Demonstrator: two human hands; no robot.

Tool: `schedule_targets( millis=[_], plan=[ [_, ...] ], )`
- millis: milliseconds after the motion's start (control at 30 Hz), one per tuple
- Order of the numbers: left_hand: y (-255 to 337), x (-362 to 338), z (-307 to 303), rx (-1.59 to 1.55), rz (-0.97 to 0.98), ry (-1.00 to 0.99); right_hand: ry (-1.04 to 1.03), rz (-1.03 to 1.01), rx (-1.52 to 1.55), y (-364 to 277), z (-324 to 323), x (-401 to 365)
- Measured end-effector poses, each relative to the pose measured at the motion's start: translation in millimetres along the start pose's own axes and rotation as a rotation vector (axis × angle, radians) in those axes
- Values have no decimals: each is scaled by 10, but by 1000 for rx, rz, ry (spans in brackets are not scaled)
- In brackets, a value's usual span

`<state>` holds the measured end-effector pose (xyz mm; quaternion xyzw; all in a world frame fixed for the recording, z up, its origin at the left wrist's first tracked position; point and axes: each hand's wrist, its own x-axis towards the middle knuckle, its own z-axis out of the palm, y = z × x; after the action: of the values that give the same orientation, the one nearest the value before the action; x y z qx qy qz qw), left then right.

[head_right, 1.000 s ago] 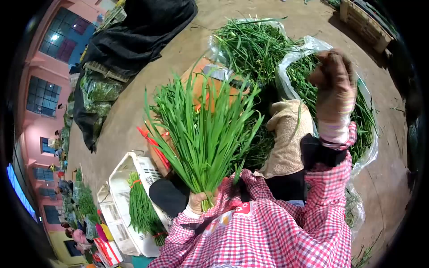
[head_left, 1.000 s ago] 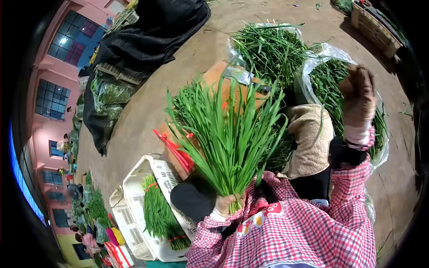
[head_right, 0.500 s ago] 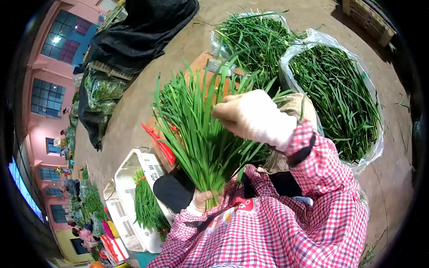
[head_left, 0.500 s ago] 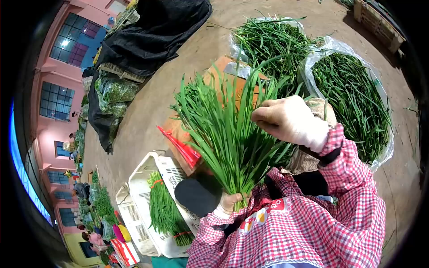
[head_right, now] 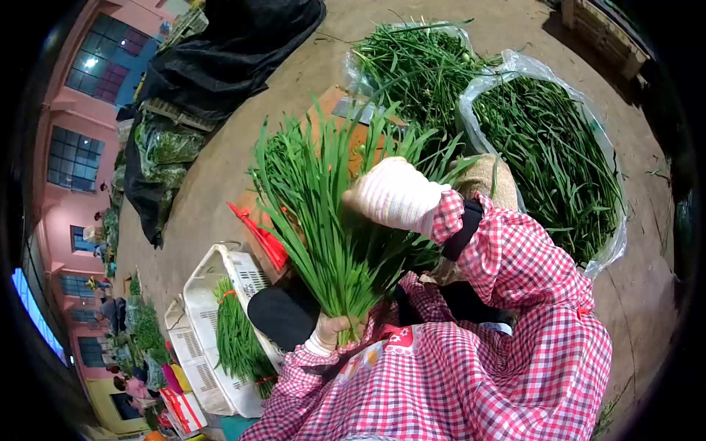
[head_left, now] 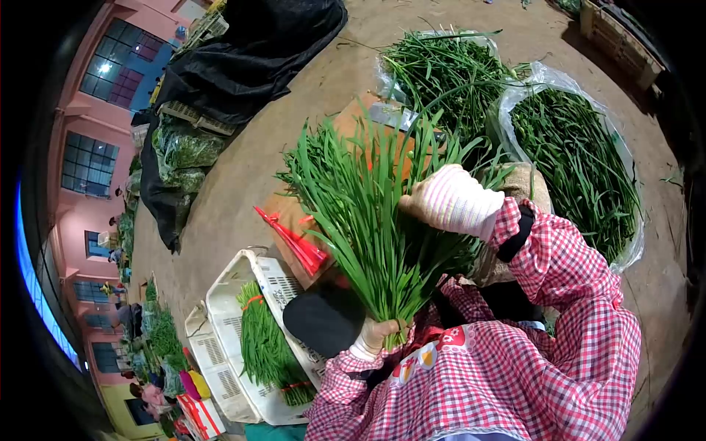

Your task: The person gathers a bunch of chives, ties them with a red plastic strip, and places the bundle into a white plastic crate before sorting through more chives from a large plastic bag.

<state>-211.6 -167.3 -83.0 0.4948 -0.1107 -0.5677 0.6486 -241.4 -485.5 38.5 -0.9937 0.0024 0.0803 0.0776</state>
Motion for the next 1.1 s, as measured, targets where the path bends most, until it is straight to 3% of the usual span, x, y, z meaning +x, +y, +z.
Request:
schedule_targets(
  millis=[67, 200, 233, 333, 367, 467, 500, 633, 733, 867, 1033, 1100],
  plan=[
    [8, 6, 12, -21, 3, -19, -2, -78, 0, 3, 63, 9],
    [-31, 28, -15, -18, 47, -20, -59, -1, 31, -82, 62, -9],
    [-23, 32, -2, -12, 51, -14, 84, -22, 97, -54, 138, -50],
    [-17, 11, 5, -46, 22, -10, 181, -41, 33, 5, 250, -37],
    [-12, 11, 5, -65, 6, -13, 93, -27, -27, 5, 255, -7],
    [82, 26, 131, -94, -6, -30, 184, -85, 54, 7, 315, -31],
    [89, 43, 71, -25, -9, -71, 12, -49, -5, -46, 155, -22],
    [51, 41, 74, -59, 24, -41, 194, -90, 63, -69, 169, -142],
    [53, 42, 104, -78, 28, -14, 196, -71, 87, -115, 146, -197],
    [3, 15, -33, -56, -16, -21, 484, -86, 304, -80, 396, -245],
    [6, 71, -118, 11, 30, -39, 733, 35, 767, -123, 521, -302],
    [46, 83, -103, -7, 17, -39, 737, 113, 839, -140, 546, -301]
  ],
)
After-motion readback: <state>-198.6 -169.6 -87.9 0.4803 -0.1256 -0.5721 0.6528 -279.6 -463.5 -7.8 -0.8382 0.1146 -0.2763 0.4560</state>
